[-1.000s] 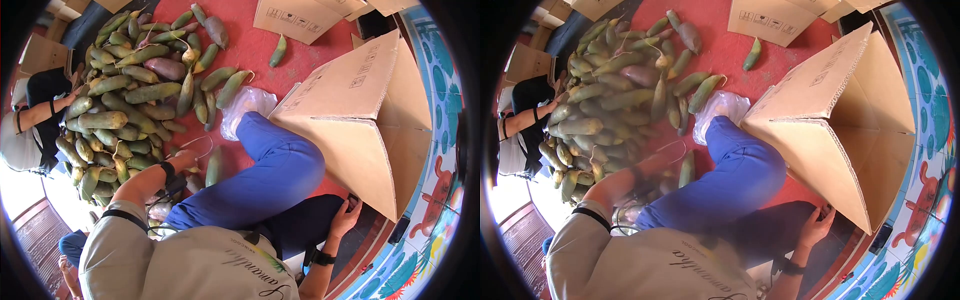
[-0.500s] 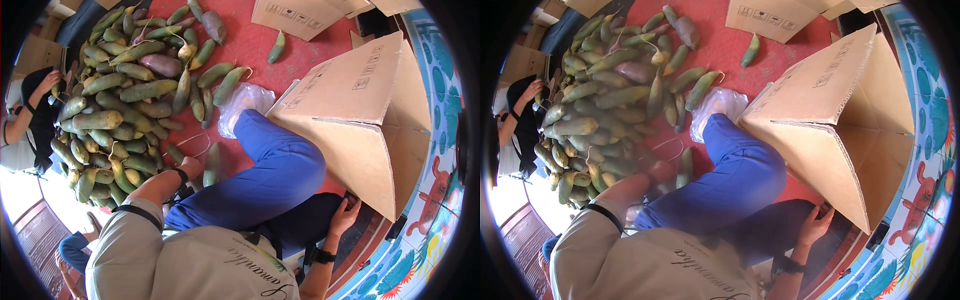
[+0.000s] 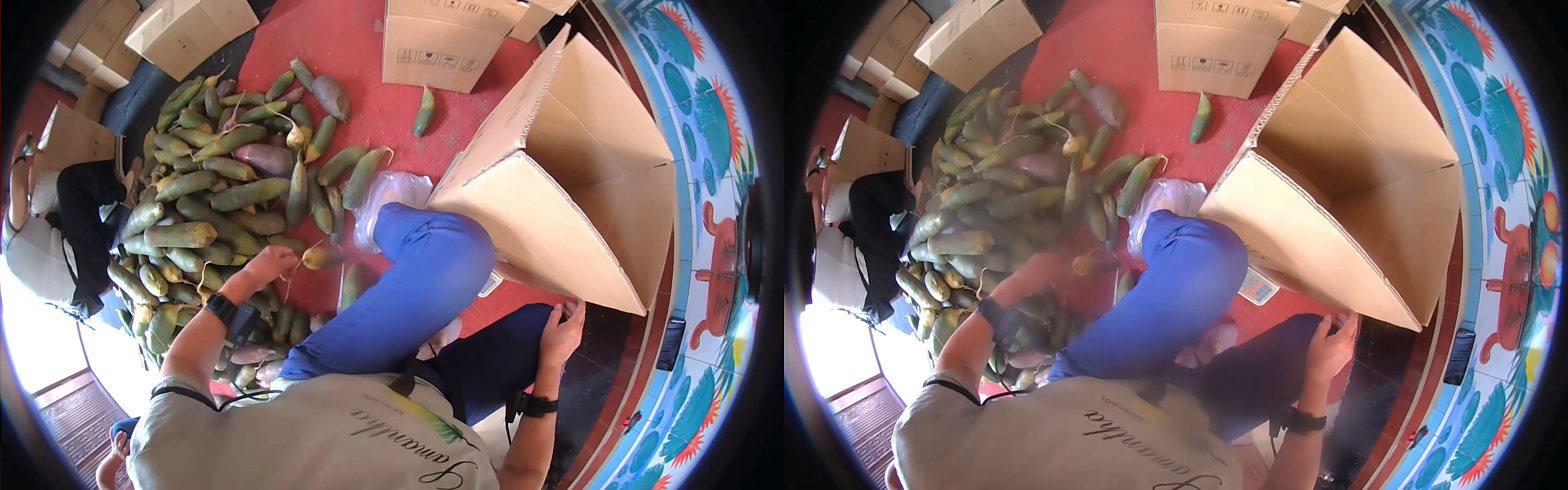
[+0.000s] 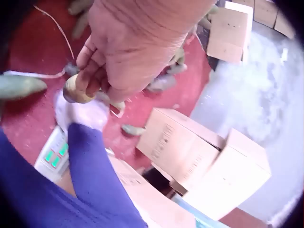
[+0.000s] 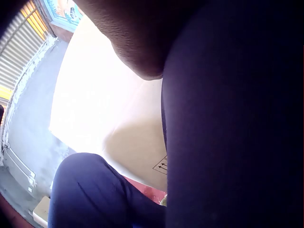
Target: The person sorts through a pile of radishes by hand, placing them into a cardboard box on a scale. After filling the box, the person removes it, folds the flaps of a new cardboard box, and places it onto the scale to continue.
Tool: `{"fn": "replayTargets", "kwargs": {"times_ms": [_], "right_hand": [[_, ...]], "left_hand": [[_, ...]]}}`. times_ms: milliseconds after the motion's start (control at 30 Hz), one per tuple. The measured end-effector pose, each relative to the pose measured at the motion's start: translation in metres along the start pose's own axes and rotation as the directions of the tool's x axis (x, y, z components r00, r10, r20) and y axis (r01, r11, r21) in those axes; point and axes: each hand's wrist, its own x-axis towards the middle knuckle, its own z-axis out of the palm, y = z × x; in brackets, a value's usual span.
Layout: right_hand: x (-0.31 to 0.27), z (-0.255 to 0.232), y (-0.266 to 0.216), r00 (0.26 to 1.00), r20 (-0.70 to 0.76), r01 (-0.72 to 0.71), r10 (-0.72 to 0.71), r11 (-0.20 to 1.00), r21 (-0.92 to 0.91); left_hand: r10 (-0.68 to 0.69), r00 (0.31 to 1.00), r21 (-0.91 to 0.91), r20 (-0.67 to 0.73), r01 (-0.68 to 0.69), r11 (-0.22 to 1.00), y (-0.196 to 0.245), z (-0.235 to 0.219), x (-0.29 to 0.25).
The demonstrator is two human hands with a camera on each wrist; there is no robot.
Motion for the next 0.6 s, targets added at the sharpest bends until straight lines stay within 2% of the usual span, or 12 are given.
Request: {"fn": "replayTargets", "kwargs": {"times_ms": [67,167,233,267,300,367,400,467,500,533,567,600], "right_hand": [[0.0,0.001,0.001,1.0,-0.01,-0.009,0.009,1.0,0.016],[-0.001,0.002,0.002,1.0,-0.027,0.0,0.001,1.0,0.017],[-0.001,0.002,0.002,0.999,-0.048,0.014,-0.014,1.0,0.01],[-0.001,0.001,0.001,0.999,-0.04,0.01,-0.01,1.0,-0.001],[-0.001,0.002,0.002,0.999,-0.031,0.005,-0.005,1.0,-0.011],[-0.003,0.005,0.005,0.997,-0.071,0.014,-0.014,1.0,-0.001],[-0.003,0.004,0.004,0.998,-0.066,0.021,-0.021,1.0,-0.001],[-0.003,0.003,0.002,0.997,-0.069,0.025,-0.025,1.0,0.002],[-0.003,0.002,0.001,0.997,-0.07,0.033,-0.033,0.999,-0.001],[-0.003,0.001,0.001,0.997,-0.069,0.042,-0.043,0.999,-0.006],[-0.004,0.002,0.003,0.997,-0.069,0.046,-0.046,0.999,-0.003],[-0.004,0.004,0.005,0.996,-0.072,0.045,-0.045,0.999,-0.002]], "left_hand": [[0.099,0.995,-0.008,-0.033,-0.1,0.995,0.044,-0.011,-0.013],[0.277,0.953,-0.305,-0.125,-0.302,0.903,0.145,-0.013,-0.046],[0.514,0.823,-0.22,-0.241,-0.562,0.797,0.203,-0.013,-0.059],[0.607,0.752,-0.098,-0.257,-0.646,0.757,0.227,-0.017,-0.06],[0.695,0.671,0.027,-0.259,-0.714,0.7,0.251,-0.022,-0.062],[0.777,0.576,0.053,-0.252,-0.794,0.606,0.298,-0.025,-0.073],[0.849,0.479,0.106,-0.222,-0.854,0.509,0.319,-0.026,-0.075],[0.908,0.373,-0.002,-0.189,-0.925,0.38,0.362,-0.016,-0.093],[0.907,0.375,-0.16,-0.193,-0.924,0.348,0.386,-0.004,-0.107],[0.959,0.194,0.443,-0.205,-0.856,0.267,0.405,0.005,-0.119],[0.993,0.039,0.882,-0.108,-0.458,0.114,0.419,0.015,-0.125],[0.987,0.143,0.288,-0.07,-0.945,0.157,0.435,0.021,-0.114]]}}
